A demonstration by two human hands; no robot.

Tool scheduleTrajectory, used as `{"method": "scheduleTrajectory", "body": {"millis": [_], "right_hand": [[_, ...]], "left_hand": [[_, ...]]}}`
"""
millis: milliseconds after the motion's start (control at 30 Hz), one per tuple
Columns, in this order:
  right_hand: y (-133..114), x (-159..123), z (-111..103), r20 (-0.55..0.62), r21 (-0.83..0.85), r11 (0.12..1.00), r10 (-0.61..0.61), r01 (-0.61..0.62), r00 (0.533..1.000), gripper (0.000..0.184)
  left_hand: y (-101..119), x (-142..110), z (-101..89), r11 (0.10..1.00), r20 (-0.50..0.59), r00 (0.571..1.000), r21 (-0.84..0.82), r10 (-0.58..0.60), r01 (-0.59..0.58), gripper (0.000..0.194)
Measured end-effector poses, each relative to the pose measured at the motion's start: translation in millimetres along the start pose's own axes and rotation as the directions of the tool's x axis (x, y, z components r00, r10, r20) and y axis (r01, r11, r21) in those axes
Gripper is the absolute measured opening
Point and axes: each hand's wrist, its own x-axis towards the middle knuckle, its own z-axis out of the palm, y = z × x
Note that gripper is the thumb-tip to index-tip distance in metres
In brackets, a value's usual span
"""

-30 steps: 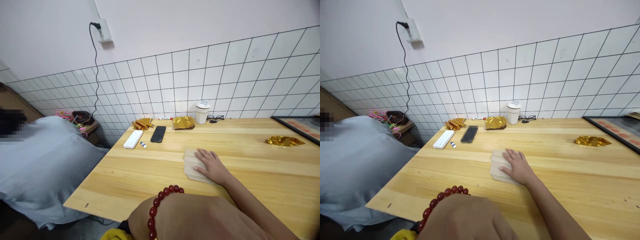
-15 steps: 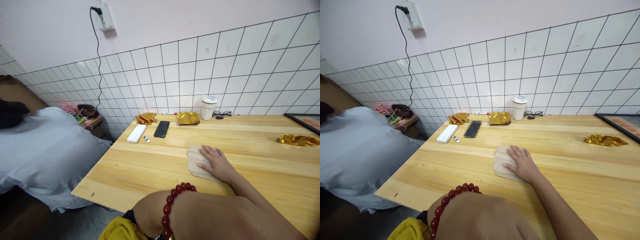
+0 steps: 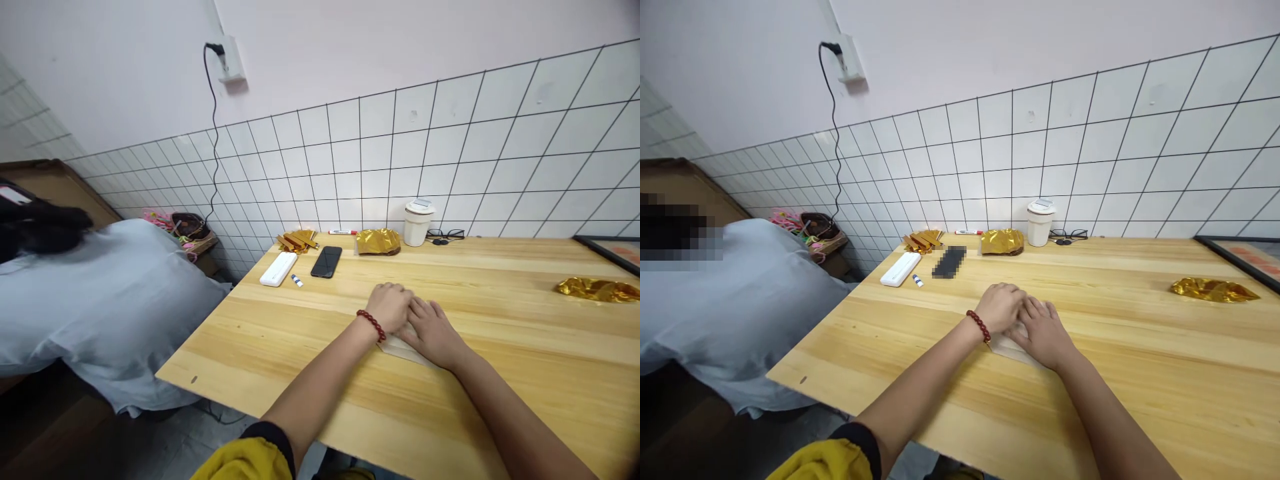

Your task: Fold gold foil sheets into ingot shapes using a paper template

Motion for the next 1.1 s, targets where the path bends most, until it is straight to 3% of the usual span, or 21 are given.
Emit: {"method": "scheduleTrajectory", "body": {"millis": [100, 333, 400, 500, 567, 700, 800, 900, 1000, 1033, 1100], "right_hand": [[-1, -2, -1, 0.053, 0.028, 0.999, 0.028, -0.030, 0.998, 0.071], [5, -2, 4, 0.004, 0.118, 0.990, 0.076, -0.076, 0.997, 0.078], [10, -1, 5, -0.070, 0.163, 0.975, 0.165, -0.152, 0.984, 0.074], [20, 3, 7, -0.195, 0.247, 0.925, 0.340, -0.289, 0.920, 0.070], [24, 6, 9, -0.221, 0.290, 0.895, 0.407, -0.338, 0.886, 0.069], [26, 6, 11, -0.189, 0.298, 0.884, 0.424, -0.360, 0.886, 0.067], [28, 2, 12, -0.171, 0.383, 0.852, 0.444, -0.357, 0.879, 0.062], [23, 2, 1, -0.314, 0.503, 0.816, 0.479, -0.284, 0.820, 0.056], [-10, 8, -36, -0.523, 0.548, 0.828, 0.450, -0.119, 0.724, 0.046], [-28, 8, -53, -0.533, 0.566, 0.824, 0.395, -0.031, 0.748, 0.039], [-67, 1, -88, -0.513, 0.586, 0.787, 0.175, 0.193, 0.841, 0.028]], "left_hand": [[-25, -11, 11.5, 0.991, -0.052, 0.991, 0.056, -0.121, 0.124, 0.030], [-44, -20, 32.7, 0.989, -0.098, 0.988, -0.104, -0.115, 0.105, 0.038], [-45, -18, 32.1, 0.982, -0.100, 0.985, -0.144, -0.140, 0.125, 0.041], [-46, -17, 30.9, 0.971, -0.105, 0.979, -0.187, -0.172, 0.151, 0.045], [-46, -17, 31.0, 0.961, -0.103, 0.977, -0.225, -0.187, 0.160, 0.040], [-49, -17, 33.1, 0.916, -0.150, 0.971, -0.385, -0.185, 0.115, 0.018], [-51, -15, 36.7, 0.807, -0.231, 0.948, -0.589, -0.220, 0.044, 0.016], [-54, -11, 40.8, 0.620, -0.191, 0.914, -0.780, -0.358, 0.080, 0.016], [-56, -10, 41.2, 0.508, -0.121, 0.890, -0.851, -0.440, 0.136, 0.019], [-56, -10, 40.1, 0.499, -0.114, 0.890, -0.855, -0.441, 0.137, 0.020], [-56, -11, 36.7, 0.488, -0.112, 0.902, -0.865, -0.418, 0.118, 0.021]]}}
